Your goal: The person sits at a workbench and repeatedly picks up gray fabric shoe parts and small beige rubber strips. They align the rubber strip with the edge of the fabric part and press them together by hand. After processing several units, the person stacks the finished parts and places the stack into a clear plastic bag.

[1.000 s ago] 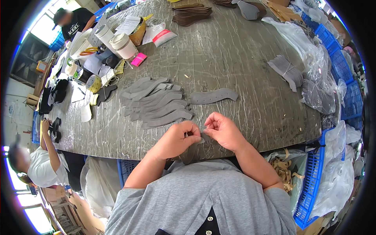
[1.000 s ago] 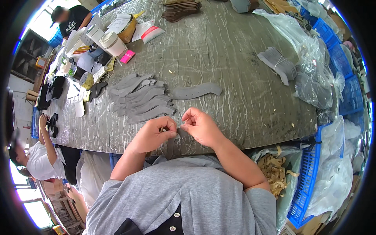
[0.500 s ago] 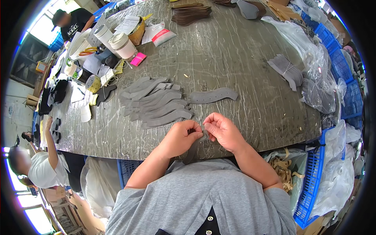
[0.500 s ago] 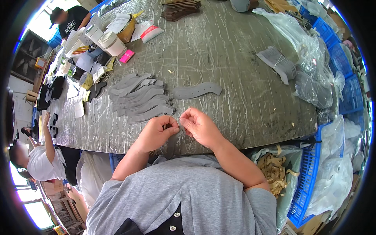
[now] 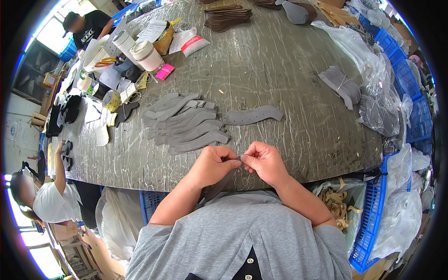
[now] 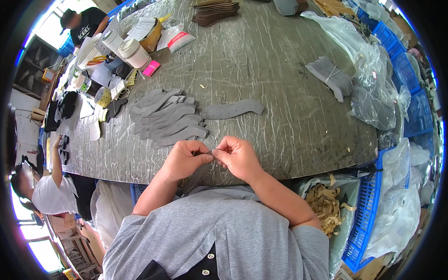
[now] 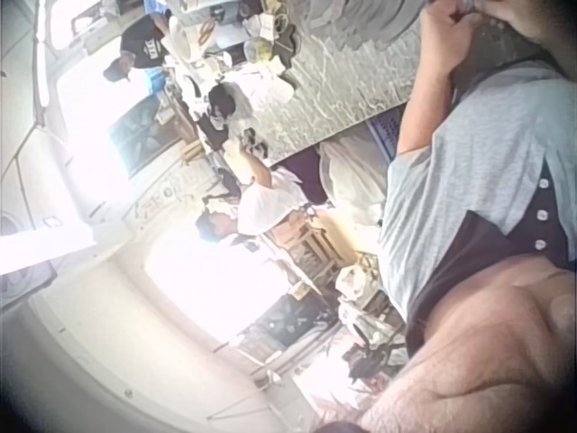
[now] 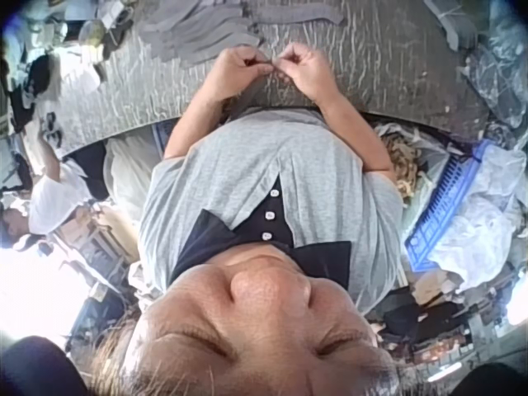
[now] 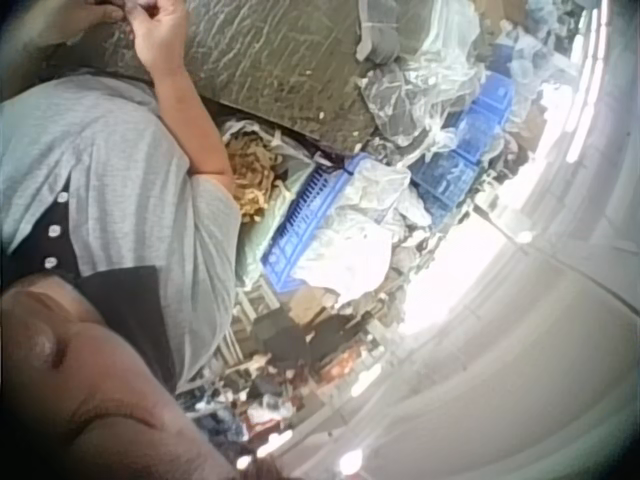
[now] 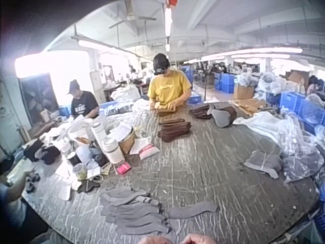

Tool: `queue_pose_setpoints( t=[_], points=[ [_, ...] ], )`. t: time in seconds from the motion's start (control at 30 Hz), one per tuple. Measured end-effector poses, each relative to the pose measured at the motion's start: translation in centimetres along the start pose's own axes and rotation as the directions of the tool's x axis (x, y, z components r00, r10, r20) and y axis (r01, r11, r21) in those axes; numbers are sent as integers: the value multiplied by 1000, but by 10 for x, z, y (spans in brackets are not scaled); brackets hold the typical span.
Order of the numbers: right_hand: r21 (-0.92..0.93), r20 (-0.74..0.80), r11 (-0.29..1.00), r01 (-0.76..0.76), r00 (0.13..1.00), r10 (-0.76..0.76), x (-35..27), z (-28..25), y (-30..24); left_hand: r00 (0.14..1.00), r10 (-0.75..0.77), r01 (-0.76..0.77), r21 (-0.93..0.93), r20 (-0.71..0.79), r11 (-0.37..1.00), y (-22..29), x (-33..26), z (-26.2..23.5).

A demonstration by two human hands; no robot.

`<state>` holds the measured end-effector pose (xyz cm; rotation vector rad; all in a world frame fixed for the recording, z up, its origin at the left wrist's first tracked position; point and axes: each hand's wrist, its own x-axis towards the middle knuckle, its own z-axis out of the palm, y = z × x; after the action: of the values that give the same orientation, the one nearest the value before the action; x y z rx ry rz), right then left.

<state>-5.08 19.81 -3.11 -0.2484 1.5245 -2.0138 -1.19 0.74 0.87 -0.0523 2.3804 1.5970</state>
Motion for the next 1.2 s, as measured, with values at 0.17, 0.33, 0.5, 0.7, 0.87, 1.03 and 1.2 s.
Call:
queue_pose_setpoints(
  t=[0.17,0.33,0.5,0.7,0.87,1.03,1.2],
  points=[
    [-615,-31,780,118,984,-173,19,-12,-12,984,173,-168,446,28,879,0,11,-29],
    [-988,146,-30,151,852,-503,57,-59,7,995,96,-61,816,7,575,11,23,-53],
    [-986,157,-109,127,925,-346,28,-62,6,989,56,-136,697,137,704,-36,10,-38],
    [-984,163,-112,138,952,-260,-39,-37,18,998,41,1,689,-45,725,-35,13,-42],
    [-928,177,223,297,881,-439,-45,-9,2,878,471,-436,560,92,704,14,5,10],
    [-553,36,766,328,928,-371,-34,4,-20,801,586,-538,577,121,615,21,13,36],
    [-476,17,831,288,948,-319,-34,2,-17,762,638,-586,538,111,606,14,12,38]
  ],
)
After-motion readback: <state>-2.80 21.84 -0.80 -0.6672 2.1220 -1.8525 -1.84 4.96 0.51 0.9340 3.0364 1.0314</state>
